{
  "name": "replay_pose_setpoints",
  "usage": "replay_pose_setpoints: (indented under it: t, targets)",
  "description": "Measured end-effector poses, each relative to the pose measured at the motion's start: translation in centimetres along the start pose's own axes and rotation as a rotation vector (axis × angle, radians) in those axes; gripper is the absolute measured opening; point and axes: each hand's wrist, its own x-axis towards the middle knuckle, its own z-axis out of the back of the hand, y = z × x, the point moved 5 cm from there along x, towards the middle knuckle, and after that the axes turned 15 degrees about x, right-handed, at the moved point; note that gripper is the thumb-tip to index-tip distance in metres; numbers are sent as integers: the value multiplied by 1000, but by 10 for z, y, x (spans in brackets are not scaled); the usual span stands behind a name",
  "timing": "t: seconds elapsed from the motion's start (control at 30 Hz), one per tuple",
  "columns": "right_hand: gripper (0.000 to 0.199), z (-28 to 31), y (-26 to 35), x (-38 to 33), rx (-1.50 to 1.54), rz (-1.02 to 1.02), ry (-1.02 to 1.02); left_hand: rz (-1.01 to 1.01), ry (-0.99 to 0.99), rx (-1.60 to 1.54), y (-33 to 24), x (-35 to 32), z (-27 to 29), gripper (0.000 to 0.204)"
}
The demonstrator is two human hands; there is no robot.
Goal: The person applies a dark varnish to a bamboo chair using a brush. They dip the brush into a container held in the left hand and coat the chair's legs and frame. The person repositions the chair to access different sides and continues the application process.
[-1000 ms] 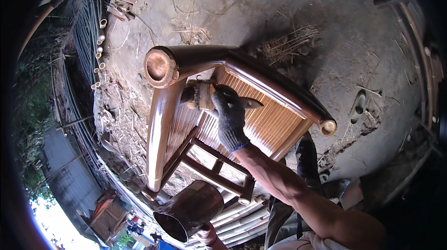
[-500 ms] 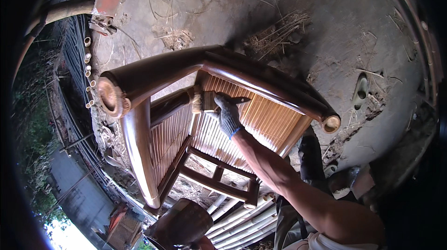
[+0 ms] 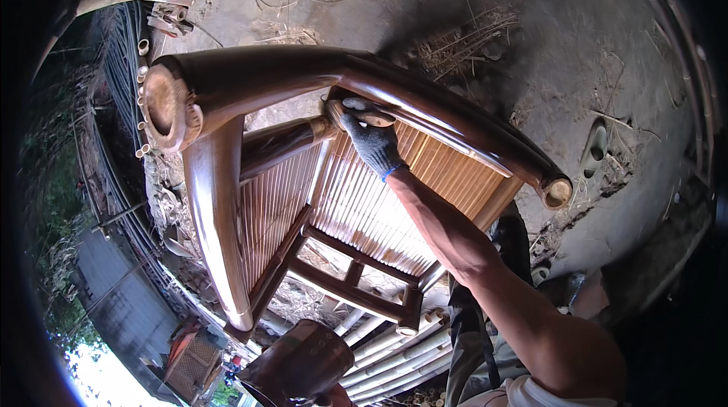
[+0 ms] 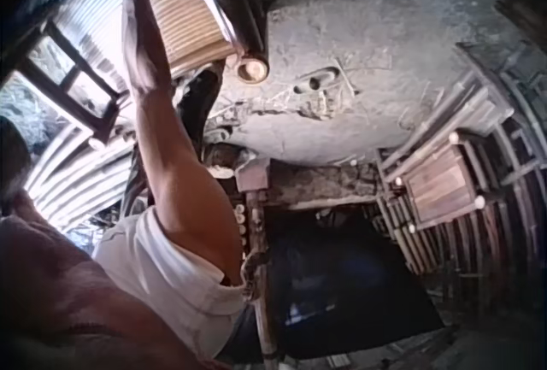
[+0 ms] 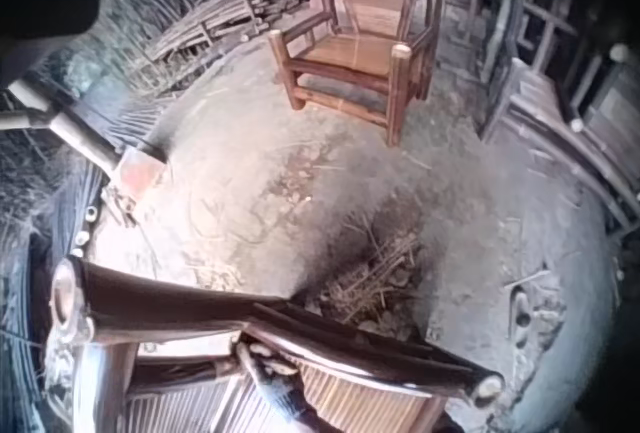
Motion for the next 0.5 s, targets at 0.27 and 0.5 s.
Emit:
replay_pose_setpoints:
  t: [0.27, 0.5]
  targets:
    - [25, -51, 100, -21, 218, -261, 31, -1, -25, -33, 8, -19, 24, 104]
    - [35, -108, 160, -95, 787, -351, -155, 2, -48, -81, 25, -36, 43, 105]
